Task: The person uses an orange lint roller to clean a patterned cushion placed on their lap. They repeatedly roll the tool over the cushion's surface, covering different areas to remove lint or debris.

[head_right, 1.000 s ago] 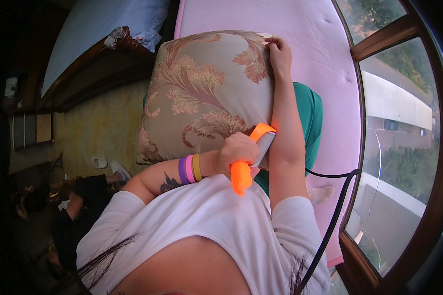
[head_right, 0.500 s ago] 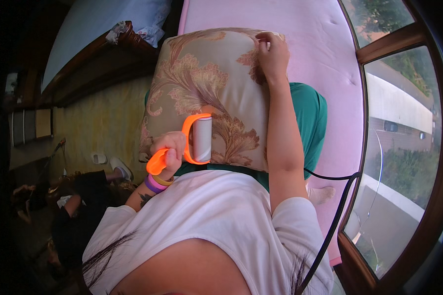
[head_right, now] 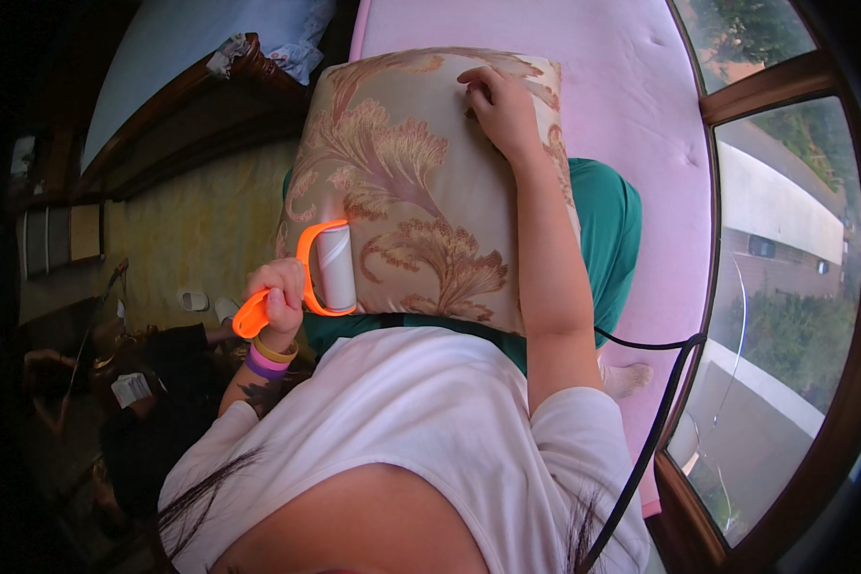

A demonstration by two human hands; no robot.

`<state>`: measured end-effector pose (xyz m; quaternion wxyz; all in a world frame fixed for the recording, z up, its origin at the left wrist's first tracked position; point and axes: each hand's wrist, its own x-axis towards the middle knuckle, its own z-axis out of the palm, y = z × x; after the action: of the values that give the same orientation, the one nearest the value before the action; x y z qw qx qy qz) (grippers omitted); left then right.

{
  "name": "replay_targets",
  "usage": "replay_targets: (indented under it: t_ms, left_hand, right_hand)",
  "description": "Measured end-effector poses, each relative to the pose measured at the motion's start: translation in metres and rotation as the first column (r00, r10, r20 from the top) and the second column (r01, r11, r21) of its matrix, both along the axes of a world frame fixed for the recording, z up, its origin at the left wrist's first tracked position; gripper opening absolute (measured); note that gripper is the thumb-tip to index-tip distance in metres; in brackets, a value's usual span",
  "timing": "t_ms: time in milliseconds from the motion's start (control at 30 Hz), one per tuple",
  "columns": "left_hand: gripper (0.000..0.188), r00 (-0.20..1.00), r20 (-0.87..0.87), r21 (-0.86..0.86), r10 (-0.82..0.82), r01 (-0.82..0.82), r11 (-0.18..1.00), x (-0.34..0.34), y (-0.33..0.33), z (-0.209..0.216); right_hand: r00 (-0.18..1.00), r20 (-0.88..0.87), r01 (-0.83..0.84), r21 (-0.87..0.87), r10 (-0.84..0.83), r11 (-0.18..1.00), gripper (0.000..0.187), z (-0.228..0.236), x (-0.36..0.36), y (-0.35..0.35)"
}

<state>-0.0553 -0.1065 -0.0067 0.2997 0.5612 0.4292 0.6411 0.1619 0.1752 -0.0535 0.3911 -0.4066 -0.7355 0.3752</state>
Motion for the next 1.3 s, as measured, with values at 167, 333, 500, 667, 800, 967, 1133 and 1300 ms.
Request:
replay_targets:
  t_ms: [167,333,500,667,800,967,1133,1300]
  left_hand:
    - [0.020,0.996,-0.063,-0.023,0.066,-0.068,0.997,-0.023,-0.010,0.002]
    - [0.017,0.613,-0.736,-0.008,0.288,-0.433,0.901,-0.071,-0.021,0.013]
    - [0.015,0.702,-0.526,0.102,0.480,-0.508,0.855,-0.098,-0.017,0.030]
    - [0.021,0.943,-0.008,-0.147,0.332,-0.329,0.933,-0.048,0.043,0.026]
    - [0.022,0.979,0.104,-0.217,0.175,-0.150,0.965,0.040,0.087,0.004]
    - [0.017,0.936,0.308,-0.144,-0.169,0.222,0.964,0.143,0.110,0.003]
    - [0.012,0.983,0.168,-0.055,-0.076,0.087,0.995,0.182,0.139,0.025]
    - [0.017,0.986,0.166,-0.176,0.033,-0.003,0.984,0.153,0.143,0.002]
  right_hand:
    - [1.000,0.019,-0.023,0.029,0.023,0.999,0.016,-0.008,0.003,0.005]
    - [0.994,-0.070,-0.096,-0.216,0.082,0.972,0.018,0.016,0.007,-0.004]
    - [0.862,-0.446,0.069,-0.368,-0.241,0.927,0.020,-0.003,0.030,0.022]
    - [0.416,-0.642,0.040,-0.695,-0.645,0.718,0.025,-0.043,0.061,0.045]
    - [0.412,-0.652,0.053,-0.680,-0.636,0.732,0.024,-0.042,0.060,0.044]
    - [0.489,-0.663,0.060,-0.623,-0.567,0.780,0.021,-0.036,0.055,0.038]
    - [0.630,-0.573,0.087,-0.618,-0.524,0.781,0.020,-0.035,0.063,0.028]
    - [0.772,-0.373,0.299,-0.500,-0.514,0.812,0.021,-0.040,0.068,0.024]
